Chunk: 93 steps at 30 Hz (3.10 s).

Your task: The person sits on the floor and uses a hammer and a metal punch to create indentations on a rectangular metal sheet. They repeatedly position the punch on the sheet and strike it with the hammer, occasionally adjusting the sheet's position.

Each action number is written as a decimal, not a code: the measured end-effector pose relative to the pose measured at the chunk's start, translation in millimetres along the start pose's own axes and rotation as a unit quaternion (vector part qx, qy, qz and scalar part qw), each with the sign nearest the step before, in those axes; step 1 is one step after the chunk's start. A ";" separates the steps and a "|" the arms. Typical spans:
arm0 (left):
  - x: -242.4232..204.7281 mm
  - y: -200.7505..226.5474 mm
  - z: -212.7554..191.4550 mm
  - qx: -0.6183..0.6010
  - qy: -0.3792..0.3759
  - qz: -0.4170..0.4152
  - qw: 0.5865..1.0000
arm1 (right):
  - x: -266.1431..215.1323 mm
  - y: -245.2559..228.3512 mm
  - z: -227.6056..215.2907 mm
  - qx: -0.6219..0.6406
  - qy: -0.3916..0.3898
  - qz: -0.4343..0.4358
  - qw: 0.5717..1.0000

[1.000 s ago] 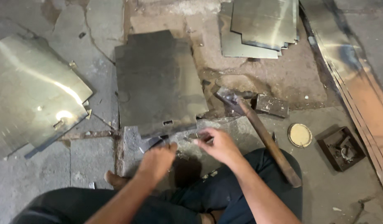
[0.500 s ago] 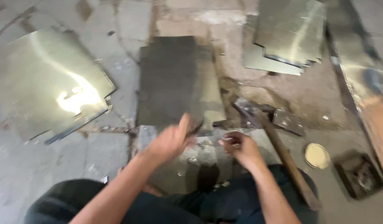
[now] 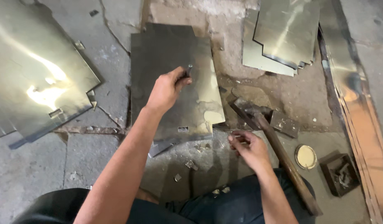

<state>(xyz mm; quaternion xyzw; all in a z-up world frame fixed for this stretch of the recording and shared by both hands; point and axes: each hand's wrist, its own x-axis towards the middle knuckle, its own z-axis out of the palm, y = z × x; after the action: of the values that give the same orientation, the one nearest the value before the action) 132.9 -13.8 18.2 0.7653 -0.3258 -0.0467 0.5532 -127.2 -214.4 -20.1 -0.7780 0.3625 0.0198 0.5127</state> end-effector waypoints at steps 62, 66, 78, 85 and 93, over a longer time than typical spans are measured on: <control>-7.8 -27.1 10.2 0.046 -0.007 0.033 0.998 | -72.3 -168.7 -21.5 0.185 -0.148 -0.005 0.972; -6.5 -25.5 9.8 0.076 -0.006 -0.002 0.997 | -78.9 -168.8 -23.0 0.300 -0.136 -0.160 0.931; -12.7 -55.8 22.0 -0.065 0.019 -0.025 0.997 | -45.4 -111.0 -55.6 0.140 -0.020 0.047 0.989; -16.8 -4.4 14.9 0.067 0.131 0.023 0.989 | -34.1 -63.3 -100.2 0.085 0.114 0.045 0.989; -72.8 36.6 41.1 0.444 -0.259 -0.045 0.857 | 33.8 49.4 -102.2 -0.217 0.163 0.120 0.955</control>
<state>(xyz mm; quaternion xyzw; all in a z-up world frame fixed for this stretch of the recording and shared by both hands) 41.8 -13.8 13.4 0.9038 -0.4083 -0.1188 0.0478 -166.0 -326.2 -24.0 -0.8141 0.5189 0.0324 0.2589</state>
